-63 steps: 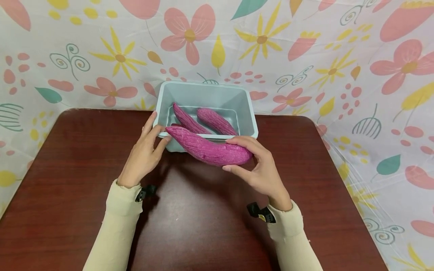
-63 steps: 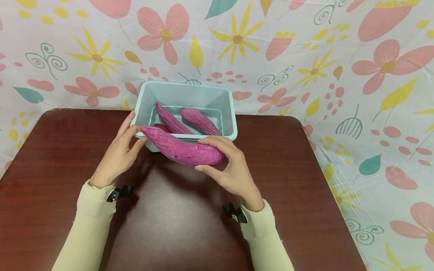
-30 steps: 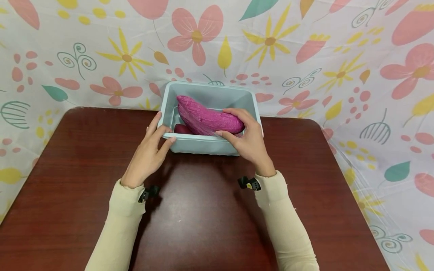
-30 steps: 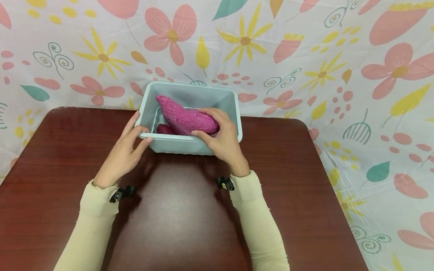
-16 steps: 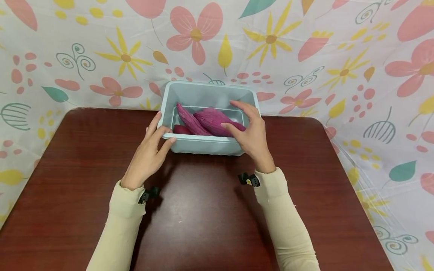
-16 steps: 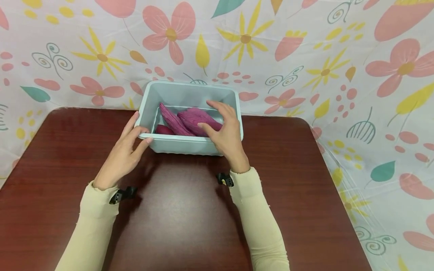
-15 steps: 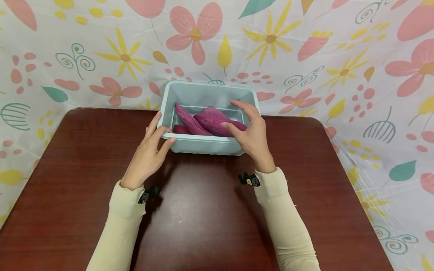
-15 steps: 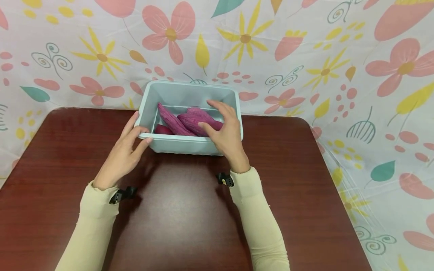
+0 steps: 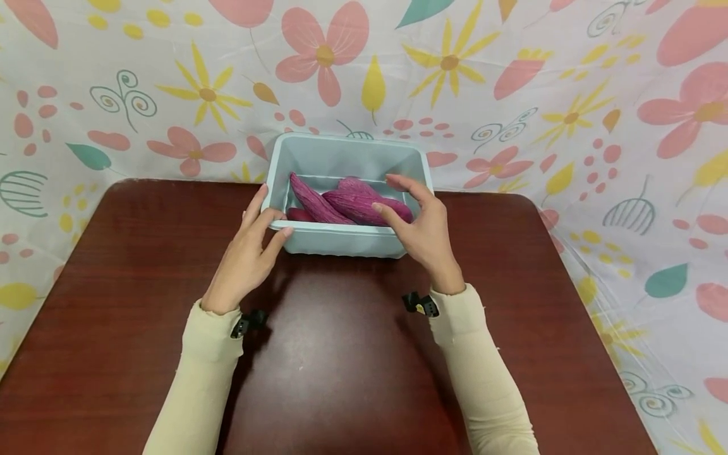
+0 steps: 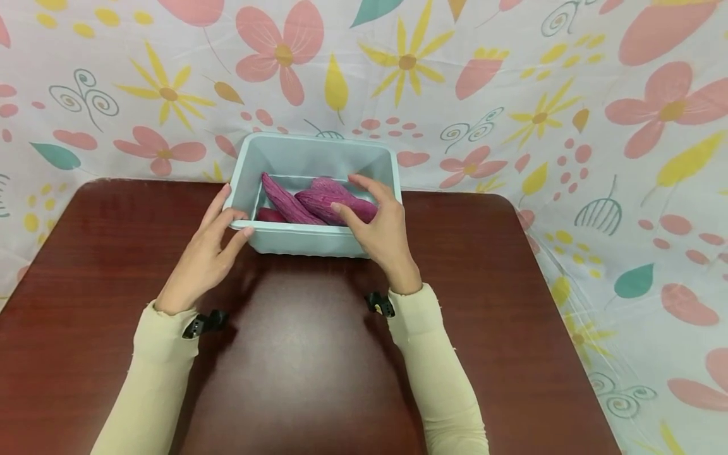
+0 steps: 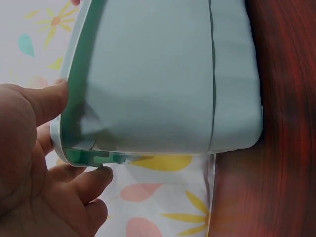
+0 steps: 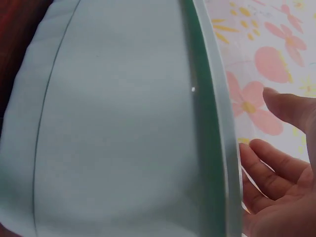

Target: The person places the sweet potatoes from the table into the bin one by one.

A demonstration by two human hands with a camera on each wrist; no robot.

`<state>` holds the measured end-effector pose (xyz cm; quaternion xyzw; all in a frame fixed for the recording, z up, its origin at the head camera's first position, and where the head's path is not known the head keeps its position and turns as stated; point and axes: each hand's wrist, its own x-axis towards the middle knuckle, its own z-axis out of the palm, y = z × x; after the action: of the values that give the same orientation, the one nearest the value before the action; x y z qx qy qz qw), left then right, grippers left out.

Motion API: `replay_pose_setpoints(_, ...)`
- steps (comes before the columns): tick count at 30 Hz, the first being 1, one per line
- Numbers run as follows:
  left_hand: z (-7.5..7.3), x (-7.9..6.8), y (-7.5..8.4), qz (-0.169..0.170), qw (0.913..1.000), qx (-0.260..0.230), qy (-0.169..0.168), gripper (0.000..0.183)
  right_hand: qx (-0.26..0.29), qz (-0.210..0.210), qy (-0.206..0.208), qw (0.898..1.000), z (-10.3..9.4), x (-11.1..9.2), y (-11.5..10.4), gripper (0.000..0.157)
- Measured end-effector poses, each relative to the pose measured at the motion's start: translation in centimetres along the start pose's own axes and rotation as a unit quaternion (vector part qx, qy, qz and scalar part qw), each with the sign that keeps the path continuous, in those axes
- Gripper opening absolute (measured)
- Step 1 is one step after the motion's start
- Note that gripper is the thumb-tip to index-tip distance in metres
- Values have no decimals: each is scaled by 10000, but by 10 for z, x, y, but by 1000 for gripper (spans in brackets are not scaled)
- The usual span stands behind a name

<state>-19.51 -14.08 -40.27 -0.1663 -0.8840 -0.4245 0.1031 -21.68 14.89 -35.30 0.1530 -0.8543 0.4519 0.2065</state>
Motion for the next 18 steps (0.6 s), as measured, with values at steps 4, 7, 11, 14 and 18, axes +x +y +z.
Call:
replay_pose_setpoints(4,3,0,1,16,10000,-7,-33,31,-325,-50,-117,9994,-3,-13,-3,50)
replay_pose_setpoints(7,5,-3,2,28,9999,58,-102,37,-575,-120,-253,9980,-4,-28,-7,53)
replay_pose_setpoints(11,7,-11,7,-6,9997,216,-111,59,-799,-341,-497,9950,-3,-46,-13,58)
replay_pose_setpoints(14,12,-18,12,14,9992,395,-53,78,-931,-357,-741,9923,-4,-59,-18,64)
replay_pose_setpoints(18,21,-31,19,116,9973,728,-23,93,-1166,-140,-1088,9871,-7,-77,-25,72)
